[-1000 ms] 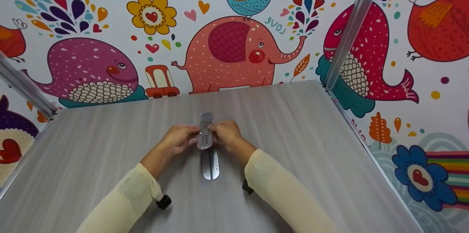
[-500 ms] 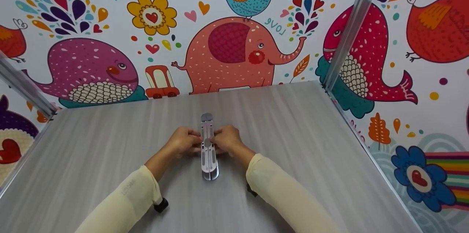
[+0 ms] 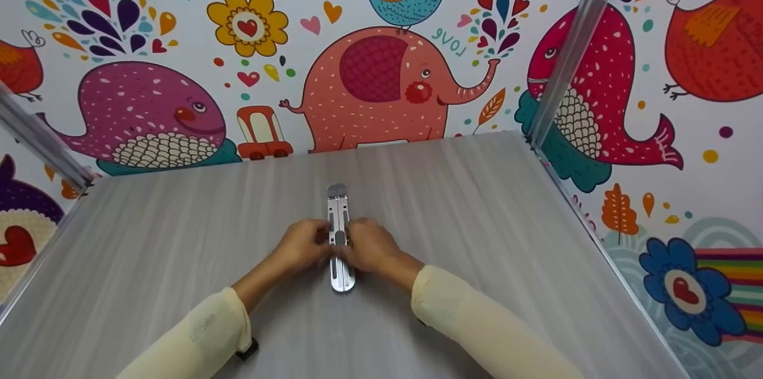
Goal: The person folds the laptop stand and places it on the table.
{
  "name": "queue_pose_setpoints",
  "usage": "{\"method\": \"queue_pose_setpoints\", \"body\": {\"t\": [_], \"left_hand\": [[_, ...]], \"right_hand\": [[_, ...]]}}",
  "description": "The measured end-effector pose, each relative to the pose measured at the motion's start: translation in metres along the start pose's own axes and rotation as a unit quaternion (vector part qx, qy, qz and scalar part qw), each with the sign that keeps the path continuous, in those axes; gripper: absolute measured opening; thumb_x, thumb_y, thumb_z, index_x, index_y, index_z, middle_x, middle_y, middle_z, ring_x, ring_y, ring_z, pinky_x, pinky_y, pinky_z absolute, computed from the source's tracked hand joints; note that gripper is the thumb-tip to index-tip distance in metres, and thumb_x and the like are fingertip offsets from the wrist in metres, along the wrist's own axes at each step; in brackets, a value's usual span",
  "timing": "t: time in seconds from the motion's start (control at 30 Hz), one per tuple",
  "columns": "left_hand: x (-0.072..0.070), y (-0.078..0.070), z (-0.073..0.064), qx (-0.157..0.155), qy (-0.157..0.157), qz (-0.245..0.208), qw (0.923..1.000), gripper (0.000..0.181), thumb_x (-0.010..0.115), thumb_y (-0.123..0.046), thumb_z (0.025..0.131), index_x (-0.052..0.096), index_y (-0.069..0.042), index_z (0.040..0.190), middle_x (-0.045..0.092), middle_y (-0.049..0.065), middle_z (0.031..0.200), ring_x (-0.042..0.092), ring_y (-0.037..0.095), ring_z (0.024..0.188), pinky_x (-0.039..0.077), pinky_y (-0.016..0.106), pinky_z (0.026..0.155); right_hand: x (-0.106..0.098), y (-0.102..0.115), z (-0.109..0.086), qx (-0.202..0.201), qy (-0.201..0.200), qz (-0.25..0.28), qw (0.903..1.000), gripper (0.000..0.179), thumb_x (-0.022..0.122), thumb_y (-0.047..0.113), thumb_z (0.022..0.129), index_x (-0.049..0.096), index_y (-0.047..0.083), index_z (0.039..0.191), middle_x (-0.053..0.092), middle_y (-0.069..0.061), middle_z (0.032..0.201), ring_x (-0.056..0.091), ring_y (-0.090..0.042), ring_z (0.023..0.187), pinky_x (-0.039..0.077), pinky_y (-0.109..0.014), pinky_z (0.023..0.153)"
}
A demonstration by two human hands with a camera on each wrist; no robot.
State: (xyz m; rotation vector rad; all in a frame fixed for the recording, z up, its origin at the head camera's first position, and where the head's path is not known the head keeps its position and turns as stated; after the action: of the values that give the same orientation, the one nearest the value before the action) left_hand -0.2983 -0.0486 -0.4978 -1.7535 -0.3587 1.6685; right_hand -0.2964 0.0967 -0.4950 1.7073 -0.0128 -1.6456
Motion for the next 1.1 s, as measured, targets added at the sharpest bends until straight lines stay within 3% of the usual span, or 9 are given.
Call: {"method": "queue_pose_setpoints", "body": {"t": [0.1, 0.2, 0.3, 0.43, 0.6, 0.77, 0.93, 1.1], "left_hand": [[0.002, -0.011, -0.017, 0.037, 0.034, 0.082, 0.9954, 0.040, 0.078, -0.018, 0.083, 0.071, -0.002, 0.119, 0.067, 0.016, 0.107, 0.063, 0.032, 0.097, 0.052, 0.049, 0.075], [0.005, -0.017, -0.037, 0.034, 0.084, 0.116, 0.9890, 0.059, 0.077, -0.027, 0.084, 0.062, -0.013, 0.139, 0.062, 0.017, 0.130, 0.058, 0.040, 0.121, 0.048, 0.067, 0.086], [0.010, -0.021, -0.052, 0.030, 0.120, 0.130, 0.9838, 0.071, 0.079, -0.043, 0.084, 0.055, -0.021, 0.147, 0.053, 0.013, 0.148, 0.047, 0.047, 0.137, 0.035, 0.084, 0.093], [0.018, -0.023, -0.061, 0.033, 0.115, 0.172, 0.9778, 0.080, 0.077, -0.058, 0.083, 0.051, -0.024, 0.151, 0.047, 0.012, 0.156, 0.038, 0.057, 0.141, 0.025, 0.091, 0.094], [0.024, -0.027, -0.060, 0.042, 0.083, 0.227, 0.9694, 0.077, 0.079, -0.052, 0.081, 0.056, -0.019, 0.147, 0.055, 0.017, 0.149, 0.045, 0.057, 0.136, 0.029, 0.089, 0.093], [0.023, -0.024, -0.050, 0.035, 0.090, 0.244, 0.9648, 0.077, 0.079, -0.051, 0.081, 0.055, -0.021, 0.149, 0.056, 0.017, 0.148, 0.046, 0.056, 0.136, 0.031, 0.088, 0.093], [0.019, -0.011, -0.031, 0.027, 0.089, 0.204, 0.9745, 0.077, 0.079, -0.050, 0.082, 0.053, -0.025, 0.150, 0.052, 0.014, 0.153, 0.043, 0.057, 0.138, 0.030, 0.089, 0.092], [0.016, -0.002, -0.020, 0.030, 0.085, 0.170, 0.9813, 0.078, 0.079, -0.050, 0.081, 0.052, -0.026, 0.151, 0.050, 0.015, 0.155, 0.039, 0.060, 0.139, 0.031, 0.090, 0.088]], "right_hand": [[-0.001, 0.002, -0.017, -0.039, 0.032, -0.038, 0.9980, 0.069, 0.081, 0.046, 0.085, 0.061, 0.002, 0.134, 0.070, -0.011, 0.114, 0.064, -0.024, 0.102, 0.055, -0.042, 0.084], [-0.001, 0.004, -0.034, -0.069, 0.058, -0.077, 0.9929, 0.100, 0.082, 0.060, 0.077, 0.044, 0.007, 0.153, 0.063, -0.012, 0.137, 0.060, -0.029, 0.121, 0.054, -0.049, 0.095], [0.002, 0.005, -0.046, -0.098, 0.067, -0.133, 0.9839, 0.105, 0.076, 0.070, 0.076, 0.041, 0.011, 0.156, 0.062, -0.007, 0.141, 0.058, -0.028, 0.125, 0.054, -0.052, 0.091], [0.008, 0.007, -0.051, -0.122, 0.056, -0.203, 0.9699, 0.096, 0.067, 0.072, 0.082, 0.048, 0.010, 0.151, 0.065, -0.005, 0.138, 0.058, -0.027, 0.125, 0.053, -0.055, 0.086], [0.012, 0.007, -0.051, -0.130, 0.026, -0.238, 0.9622, 0.092, 0.068, 0.071, 0.079, 0.056, 0.007, 0.144, 0.069, -0.004, 0.132, 0.061, -0.024, 0.119, 0.055, -0.051, 0.082], [0.011, 0.005, -0.046, -0.117, 0.013, -0.224, 0.9676, 0.088, 0.071, 0.068, 0.076, 0.059, 0.007, 0.138, 0.071, -0.004, 0.125, 0.062, -0.026, 0.115, 0.055, -0.053, 0.079], [0.008, -0.001, -0.030, -0.085, 0.005, -0.196, 0.9769, 0.085, 0.075, 0.064, 0.075, 0.059, 0.008, 0.136, 0.072, -0.008, 0.119, 0.061, -0.028, 0.114, 0.053, -0.055, 0.077], [0.007, -0.004, -0.020, -0.054, 0.011, -0.182, 0.9818, 0.087, 0.076, 0.063, 0.075, 0.057, 0.008, 0.140, 0.071, -0.010, 0.126, 0.061, -0.030, 0.116, 0.052, -0.057, 0.076]]}}
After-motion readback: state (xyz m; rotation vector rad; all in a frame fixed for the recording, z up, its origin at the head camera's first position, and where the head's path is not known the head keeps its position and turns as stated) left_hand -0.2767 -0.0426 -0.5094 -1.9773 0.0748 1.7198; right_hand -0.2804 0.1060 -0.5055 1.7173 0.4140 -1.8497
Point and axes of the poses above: each hand's wrist, its own z-axis towards the middle knuckle, its own x-axis out of the palm, y = z × x, the point moved 5 cm from there along z, towards the middle knuckle
